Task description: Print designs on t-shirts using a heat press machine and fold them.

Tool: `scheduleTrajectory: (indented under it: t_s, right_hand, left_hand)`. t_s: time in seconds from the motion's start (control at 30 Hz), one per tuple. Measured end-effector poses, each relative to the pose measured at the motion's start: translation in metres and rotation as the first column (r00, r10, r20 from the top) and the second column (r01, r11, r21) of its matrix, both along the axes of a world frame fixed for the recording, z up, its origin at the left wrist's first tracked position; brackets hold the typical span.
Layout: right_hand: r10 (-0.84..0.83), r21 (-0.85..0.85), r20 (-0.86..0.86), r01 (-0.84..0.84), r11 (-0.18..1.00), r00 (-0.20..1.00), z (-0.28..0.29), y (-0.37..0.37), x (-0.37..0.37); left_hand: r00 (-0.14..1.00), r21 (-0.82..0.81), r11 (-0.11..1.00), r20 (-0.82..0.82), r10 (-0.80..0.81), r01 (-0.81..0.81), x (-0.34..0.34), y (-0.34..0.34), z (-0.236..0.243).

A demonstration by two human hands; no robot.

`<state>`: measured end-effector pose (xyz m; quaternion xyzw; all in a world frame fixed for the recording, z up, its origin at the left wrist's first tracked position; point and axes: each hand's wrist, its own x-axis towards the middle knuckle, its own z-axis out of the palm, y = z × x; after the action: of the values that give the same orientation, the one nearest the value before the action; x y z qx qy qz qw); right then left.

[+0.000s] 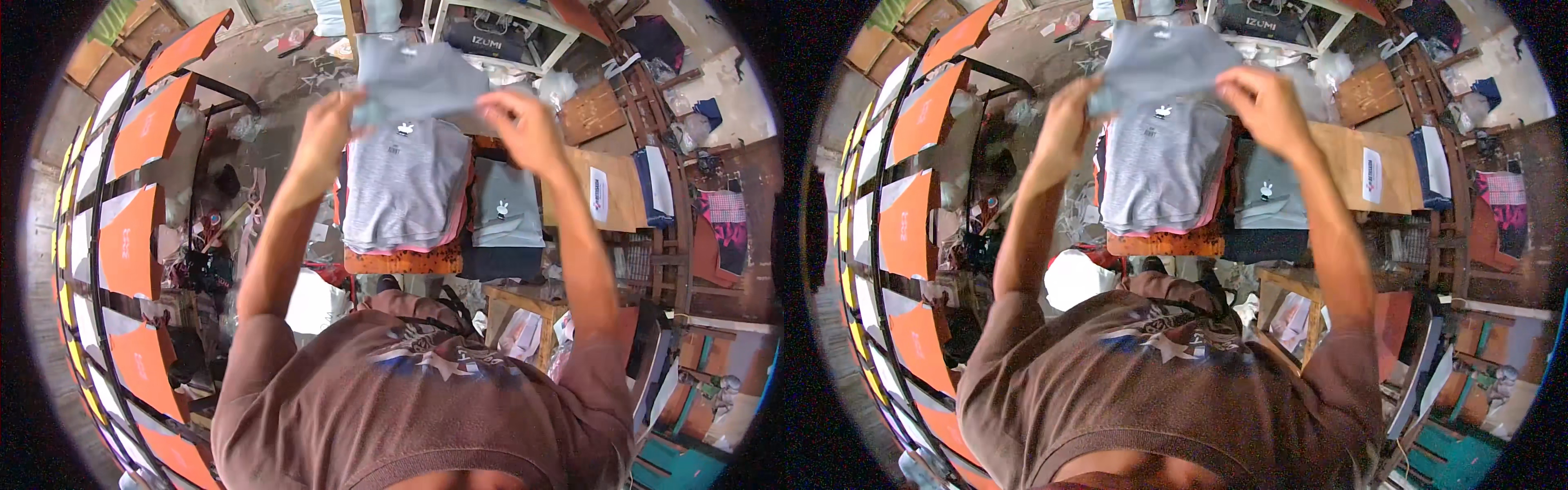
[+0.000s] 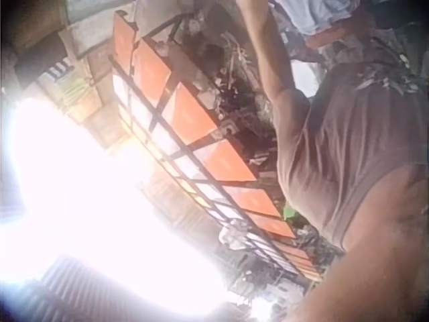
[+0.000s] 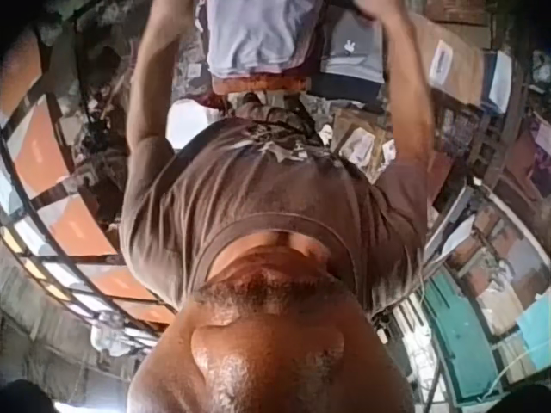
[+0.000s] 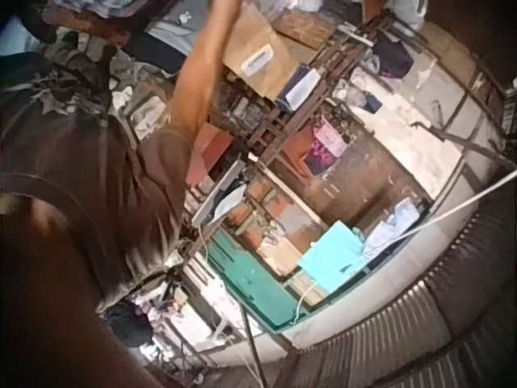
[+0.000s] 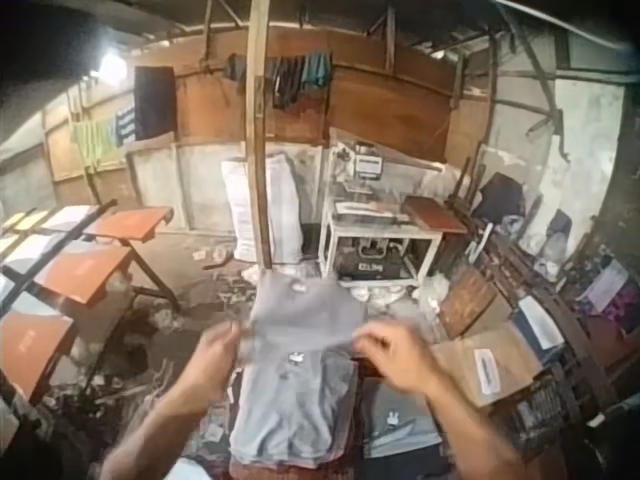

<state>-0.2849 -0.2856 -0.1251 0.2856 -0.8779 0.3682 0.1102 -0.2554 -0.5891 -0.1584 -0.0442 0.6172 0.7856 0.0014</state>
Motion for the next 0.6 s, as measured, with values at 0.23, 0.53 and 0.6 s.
scheduleTrajectory:
  t_s: [0.23, 0.53, 0.6]
  right_hand:
    - [0.036, 0.131, 0.376, -0.091, 0.987, 0.926, -0.116, -0.02, 0.082]
    - [0.068, 0.039, 0.324, -0.085, 0.996, 0.944, -0.13, -0.022, 0.108]
    - [0.046, 0.077, 0.325, -0.075, 0.994, 0.945, -0.142, -0.025, 0.117]
  left_hand:
    - [0.936, -0.082, 0.997, 0.351, 0.037, -0.008, 0.098, -0.006, -0.115]
    - [0.965, -0.031, 0.999, 0.26, 0.024, -0.017, 0.121, -0.016, -0.143]
    - [0.971, -0.109, 0.994, 0.237, 0.026, 0.0, 0.128, -0.015, -0.155]
